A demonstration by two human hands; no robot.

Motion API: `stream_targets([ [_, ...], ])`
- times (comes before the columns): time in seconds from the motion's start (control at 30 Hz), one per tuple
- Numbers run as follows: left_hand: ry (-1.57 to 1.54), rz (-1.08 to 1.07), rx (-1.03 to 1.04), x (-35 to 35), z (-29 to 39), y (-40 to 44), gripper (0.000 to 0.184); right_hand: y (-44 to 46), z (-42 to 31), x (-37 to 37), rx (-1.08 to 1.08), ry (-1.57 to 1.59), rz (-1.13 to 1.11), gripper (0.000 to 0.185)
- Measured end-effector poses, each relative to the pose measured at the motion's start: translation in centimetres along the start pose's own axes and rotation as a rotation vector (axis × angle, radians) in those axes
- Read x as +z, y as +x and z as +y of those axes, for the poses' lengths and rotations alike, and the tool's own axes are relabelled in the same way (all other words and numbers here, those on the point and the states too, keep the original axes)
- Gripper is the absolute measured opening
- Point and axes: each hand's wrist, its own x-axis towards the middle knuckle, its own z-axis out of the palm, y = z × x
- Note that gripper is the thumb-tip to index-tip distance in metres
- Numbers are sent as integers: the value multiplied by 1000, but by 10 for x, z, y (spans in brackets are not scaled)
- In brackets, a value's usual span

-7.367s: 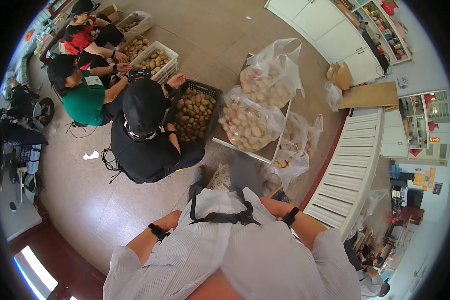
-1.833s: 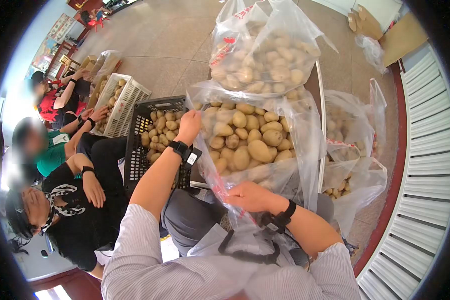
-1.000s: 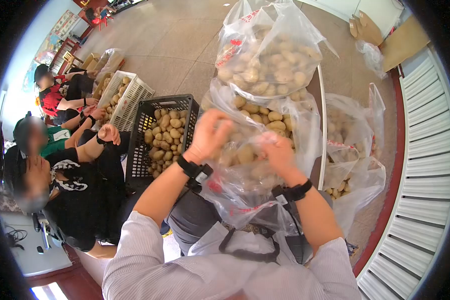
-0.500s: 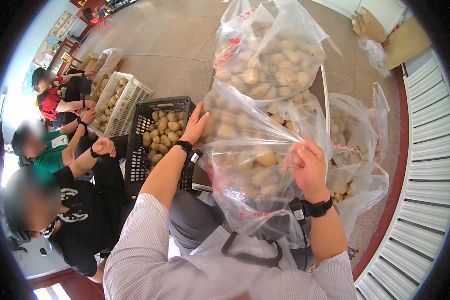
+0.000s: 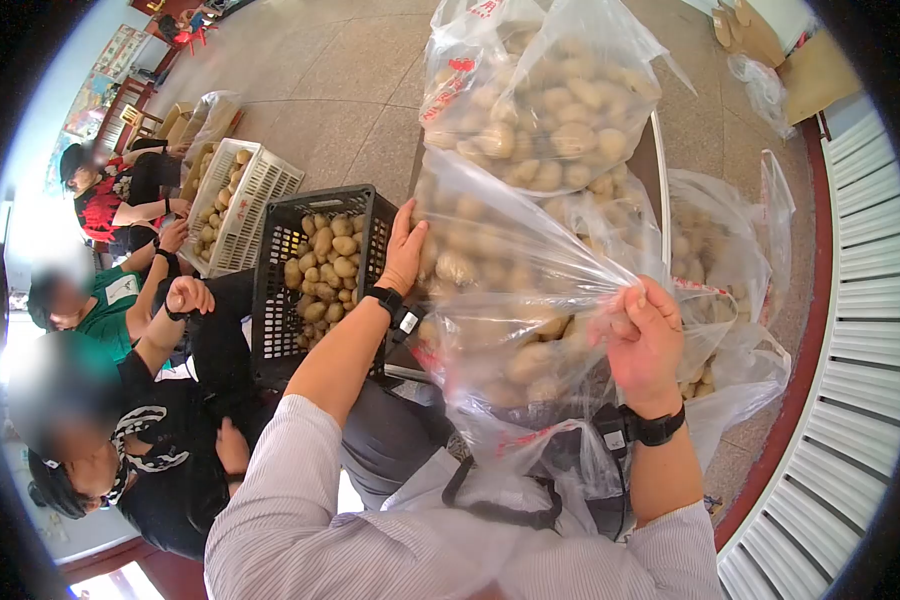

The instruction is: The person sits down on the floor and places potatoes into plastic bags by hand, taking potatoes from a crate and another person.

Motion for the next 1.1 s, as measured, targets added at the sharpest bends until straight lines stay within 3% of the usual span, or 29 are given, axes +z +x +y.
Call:
stream_targets([
  [0.1,-16,32,-10,15,6,-6,59,-2,-5,0,-37,-39,70,20],
  [0.3,-25,76,-94,34,20,-16,63,-10,-5,17,-93,-72,-42,20],
  [0.4,24,63,-114,30,20,-19,65,-23,4,41,-114,-298,38,20],
  [0.47,47,67,-109,25,18,-23,66,-37,10,65,-98,-742,-20,18],
  [0.5,61,40,-160,17,18,-26,67,-41,16,73,-103,-751,-23,18],
  [0.57,79,13,-197,6,17,-27,68,-46,35,82,-354,-1064,-270,13],
  [0.6,100,-9,-182,1,16,-30,67,-49,42,85,-360,-1063,-270,13],
  [0.67,137,-16,-173,-6,15,-35,65,-50,52,90,-465,-1256,-477,12],
  [0.77,96,-17,-168,-11,5,-46,63,-59,66,97,-440,-1293,-573,15],
  [0.8,54,-33,-129,-19,27,-52,60,-61,73,92,-415,-1347,-615,15],
  [0.83,233,61,63,-8,-15,-51,44,-64,77,88,-408,-1377,-641,16],
  [0.87,727,-236,389,-17,-27,-49,27,-64,81,88,-422,-1396,-689,16],
  [0.97,718,32,511,-14,-39,-67,23,-70,93,83,-495,-1367,-694,15],
  [1.0,313,80,43,-21,9,-85,35,-75,94,85,-474,-1393,-686,15],
  [1.03,193,69,-164,-24,6,-91,50,-81,91,92,-494,-1374,-725,15],
  [1.1,276,27,-273,-39,19,-105,59,-84,83,100,-453,-1383,-648,13],
])
